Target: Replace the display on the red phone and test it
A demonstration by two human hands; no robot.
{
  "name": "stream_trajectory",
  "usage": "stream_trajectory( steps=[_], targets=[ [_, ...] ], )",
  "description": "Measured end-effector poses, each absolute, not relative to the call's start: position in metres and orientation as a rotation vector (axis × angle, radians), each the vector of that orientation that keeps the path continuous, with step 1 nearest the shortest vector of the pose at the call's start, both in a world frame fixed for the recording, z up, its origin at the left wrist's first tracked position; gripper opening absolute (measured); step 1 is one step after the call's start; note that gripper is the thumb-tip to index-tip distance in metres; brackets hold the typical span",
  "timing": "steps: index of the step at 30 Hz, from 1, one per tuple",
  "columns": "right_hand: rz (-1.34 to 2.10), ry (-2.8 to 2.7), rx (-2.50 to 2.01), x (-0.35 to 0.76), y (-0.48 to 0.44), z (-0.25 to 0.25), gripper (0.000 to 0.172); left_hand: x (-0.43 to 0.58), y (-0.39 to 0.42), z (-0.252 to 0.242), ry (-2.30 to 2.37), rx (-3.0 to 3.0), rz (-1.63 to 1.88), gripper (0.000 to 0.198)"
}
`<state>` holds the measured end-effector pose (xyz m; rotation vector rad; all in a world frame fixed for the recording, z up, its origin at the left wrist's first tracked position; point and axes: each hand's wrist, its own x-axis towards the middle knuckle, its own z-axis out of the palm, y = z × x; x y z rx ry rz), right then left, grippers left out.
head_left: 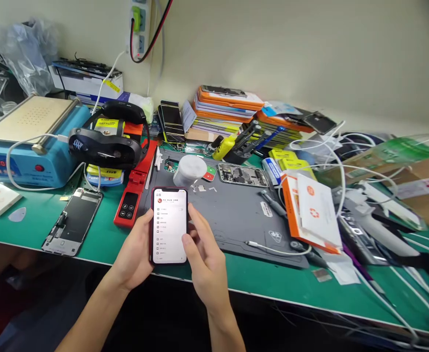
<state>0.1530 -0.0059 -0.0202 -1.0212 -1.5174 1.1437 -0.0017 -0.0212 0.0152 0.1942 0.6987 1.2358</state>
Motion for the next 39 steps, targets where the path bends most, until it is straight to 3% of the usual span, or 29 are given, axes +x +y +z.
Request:
stream_trajectory(
  steps=[18,25,31,39],
  targets=[
    [1.117,-1.596,-1.047,0.1563,-0.0091,-0.0183,0.056,-0.0013,-0.0201,0.0171,0.714,0.194,1.217,0.061],
    [1.204,-1.655,-0.963,0.1580,-0.0072,-0.0161,0.082,-0.0015,-0.0198,0.0169,0.715,0.186,1.242,0.059],
    [1.187,-1.615,-0.981,0.1580,-0.0056,-0.0199,0.063,-0.0011,-0.0199,0.0166,0.744,0.178,1.232,0.061],
    [1.195,-1.601,-0.975,0.1588,-0.0069,-0.0191,0.060,-0.0017,-0.0203,0.0167,0.715,0.182,1.228,0.061]
  ],
)
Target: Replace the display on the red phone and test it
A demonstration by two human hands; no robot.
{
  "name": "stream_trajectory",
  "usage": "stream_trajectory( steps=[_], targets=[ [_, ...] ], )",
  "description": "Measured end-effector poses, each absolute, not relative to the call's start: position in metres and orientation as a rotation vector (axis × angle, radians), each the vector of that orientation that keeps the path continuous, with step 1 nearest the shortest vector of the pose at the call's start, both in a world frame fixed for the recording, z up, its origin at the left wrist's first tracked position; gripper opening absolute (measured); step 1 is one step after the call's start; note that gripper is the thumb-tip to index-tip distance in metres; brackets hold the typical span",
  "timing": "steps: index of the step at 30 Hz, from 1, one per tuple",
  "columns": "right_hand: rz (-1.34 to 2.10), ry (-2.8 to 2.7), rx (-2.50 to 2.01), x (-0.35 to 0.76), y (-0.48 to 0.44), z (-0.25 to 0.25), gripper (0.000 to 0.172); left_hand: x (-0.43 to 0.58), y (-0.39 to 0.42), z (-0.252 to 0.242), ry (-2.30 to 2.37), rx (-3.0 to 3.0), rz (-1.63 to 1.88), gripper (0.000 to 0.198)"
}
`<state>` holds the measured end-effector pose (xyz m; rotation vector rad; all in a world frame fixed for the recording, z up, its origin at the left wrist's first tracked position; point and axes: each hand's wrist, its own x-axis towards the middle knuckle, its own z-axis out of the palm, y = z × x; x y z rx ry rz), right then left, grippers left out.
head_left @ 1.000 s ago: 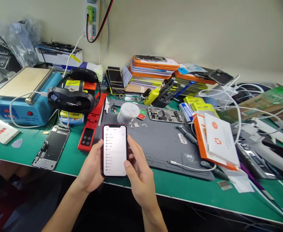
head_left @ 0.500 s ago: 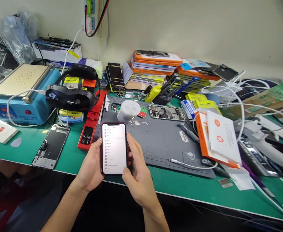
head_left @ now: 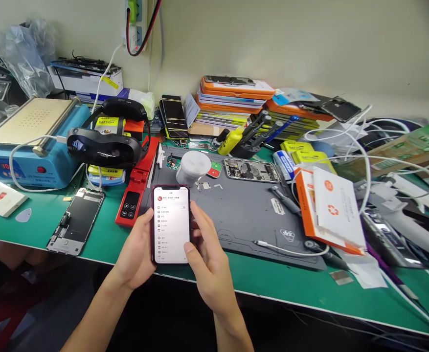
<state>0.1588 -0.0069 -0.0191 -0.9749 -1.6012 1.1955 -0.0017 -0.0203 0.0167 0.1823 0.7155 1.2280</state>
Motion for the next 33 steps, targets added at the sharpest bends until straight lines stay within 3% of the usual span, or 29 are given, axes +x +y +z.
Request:
stream_trajectory(
  steps=[10,15,17,22,29,33],
  targets=[
    [1.194,-1.586,-0.929,0.1590,-0.0063,-0.0195,0.061,-0.0021,-0.0215,0.0175,0.709,0.226,1.246,0.067],
    [1.214,-1.558,-0.905,0.1587,-0.0060,-0.0193,0.058,-0.0031,-0.0278,0.0164,0.802,0.296,1.267,0.100],
    [1.219,-1.552,-0.902,0.1590,-0.0061,-0.0194,0.058,-0.0016,-0.0287,0.0167,0.830,0.317,1.264,0.105],
    [1.211,-1.550,-0.928,0.1593,-0.0059,-0.0185,0.058,0.0020,-0.0250,0.0168,0.803,0.257,1.289,0.067],
    [1.202,-1.566,-0.922,0.1596,-0.0052,-0.0190,0.057,-0.0001,-0.0261,0.0145,0.828,0.261,1.291,0.079],
    [1.209,-1.558,-0.910,0.1596,-0.0056,-0.0199,0.057,0.0031,-0.0247,0.0190,0.864,0.244,1.300,0.060]
  ],
)
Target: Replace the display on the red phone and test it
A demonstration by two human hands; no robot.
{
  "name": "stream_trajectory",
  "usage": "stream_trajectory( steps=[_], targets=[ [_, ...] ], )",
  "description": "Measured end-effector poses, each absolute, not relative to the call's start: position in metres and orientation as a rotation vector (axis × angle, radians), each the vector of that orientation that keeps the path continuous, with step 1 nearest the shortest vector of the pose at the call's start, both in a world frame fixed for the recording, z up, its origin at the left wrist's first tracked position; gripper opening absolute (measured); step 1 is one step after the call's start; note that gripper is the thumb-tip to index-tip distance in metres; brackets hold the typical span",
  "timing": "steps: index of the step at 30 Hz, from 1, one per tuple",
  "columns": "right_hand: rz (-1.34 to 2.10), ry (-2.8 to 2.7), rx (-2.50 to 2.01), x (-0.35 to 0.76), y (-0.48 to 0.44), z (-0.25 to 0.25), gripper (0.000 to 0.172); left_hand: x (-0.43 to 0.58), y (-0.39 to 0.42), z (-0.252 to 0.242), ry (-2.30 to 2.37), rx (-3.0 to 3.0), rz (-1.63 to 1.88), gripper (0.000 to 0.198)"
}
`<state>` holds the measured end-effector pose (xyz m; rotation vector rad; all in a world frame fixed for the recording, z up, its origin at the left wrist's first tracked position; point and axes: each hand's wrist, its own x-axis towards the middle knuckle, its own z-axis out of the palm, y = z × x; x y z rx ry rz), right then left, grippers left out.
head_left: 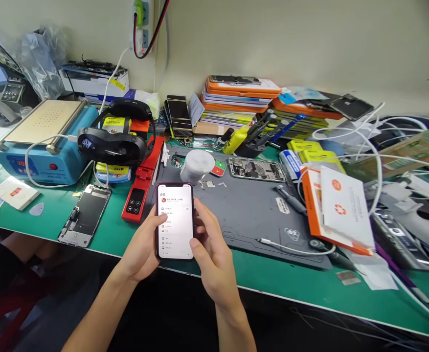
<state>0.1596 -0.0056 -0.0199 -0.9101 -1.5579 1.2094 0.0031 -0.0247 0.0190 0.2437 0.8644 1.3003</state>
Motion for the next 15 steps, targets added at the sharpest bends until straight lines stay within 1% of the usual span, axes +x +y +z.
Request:
stream_trajectory(
  steps=[2,5,12,15],
  targets=[
    [1.209,-1.558,-0.911,0.1594,-0.0054,-0.0200,0.057,0.0043,-0.0237,0.0212,0.849,0.249,1.297,0.056],
    [1.207,-1.562,-0.921,0.1592,-0.0049,-0.0204,0.057,0.0035,-0.0238,0.0222,0.827,0.260,1.296,0.059],
    [1.206,-1.559,-0.916,0.1583,-0.0045,-0.0222,0.056,-0.0026,-0.0268,0.0154,0.811,0.264,1.283,0.085],
    [1.202,-1.568,-0.919,0.1581,-0.0044,-0.0223,0.055,-0.0032,-0.0267,0.0123,0.799,0.265,1.283,0.090]
  ],
)
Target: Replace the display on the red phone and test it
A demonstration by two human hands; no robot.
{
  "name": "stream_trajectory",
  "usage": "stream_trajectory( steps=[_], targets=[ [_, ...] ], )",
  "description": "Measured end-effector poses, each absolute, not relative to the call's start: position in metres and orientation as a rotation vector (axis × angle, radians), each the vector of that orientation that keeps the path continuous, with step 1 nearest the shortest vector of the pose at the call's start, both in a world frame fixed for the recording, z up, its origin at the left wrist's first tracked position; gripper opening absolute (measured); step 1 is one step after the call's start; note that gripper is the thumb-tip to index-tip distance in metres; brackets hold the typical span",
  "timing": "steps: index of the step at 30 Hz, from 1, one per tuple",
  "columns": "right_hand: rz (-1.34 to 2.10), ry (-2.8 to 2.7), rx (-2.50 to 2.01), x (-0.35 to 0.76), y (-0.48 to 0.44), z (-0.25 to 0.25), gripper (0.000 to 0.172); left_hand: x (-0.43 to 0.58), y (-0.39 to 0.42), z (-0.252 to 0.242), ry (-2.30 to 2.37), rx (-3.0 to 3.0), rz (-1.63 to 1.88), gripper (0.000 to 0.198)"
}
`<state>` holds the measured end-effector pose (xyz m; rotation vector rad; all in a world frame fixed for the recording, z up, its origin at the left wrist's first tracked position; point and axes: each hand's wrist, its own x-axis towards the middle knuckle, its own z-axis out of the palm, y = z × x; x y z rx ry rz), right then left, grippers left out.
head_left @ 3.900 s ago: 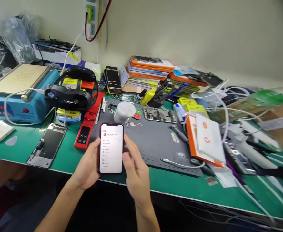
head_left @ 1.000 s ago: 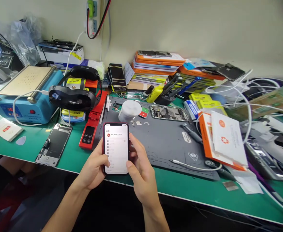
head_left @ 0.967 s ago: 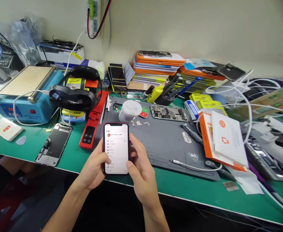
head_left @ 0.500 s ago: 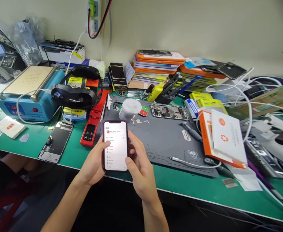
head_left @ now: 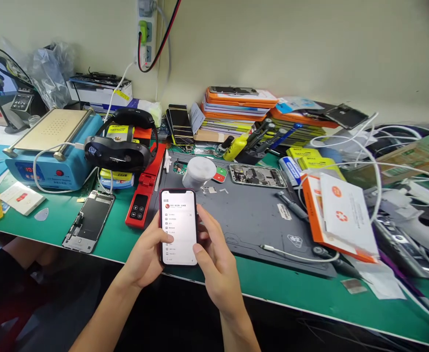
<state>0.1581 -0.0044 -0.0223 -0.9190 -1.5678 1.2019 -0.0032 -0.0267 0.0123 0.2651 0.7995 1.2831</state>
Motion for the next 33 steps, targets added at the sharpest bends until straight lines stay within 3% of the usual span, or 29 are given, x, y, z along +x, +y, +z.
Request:
stream_trajectory(
  steps=[24,33],
  targets=[
    [1.202,-1.549,-0.915,0.1578,-0.0062,-0.0205,0.060,-0.0030,-0.0227,0.0107,0.659,0.258,1.256,0.066],
    [1.096,-1.627,-1.005,0.1552,-0.0071,-0.0188,0.070,0.0004,-0.0211,0.0167,0.755,0.194,1.233,0.057]
  ],
)
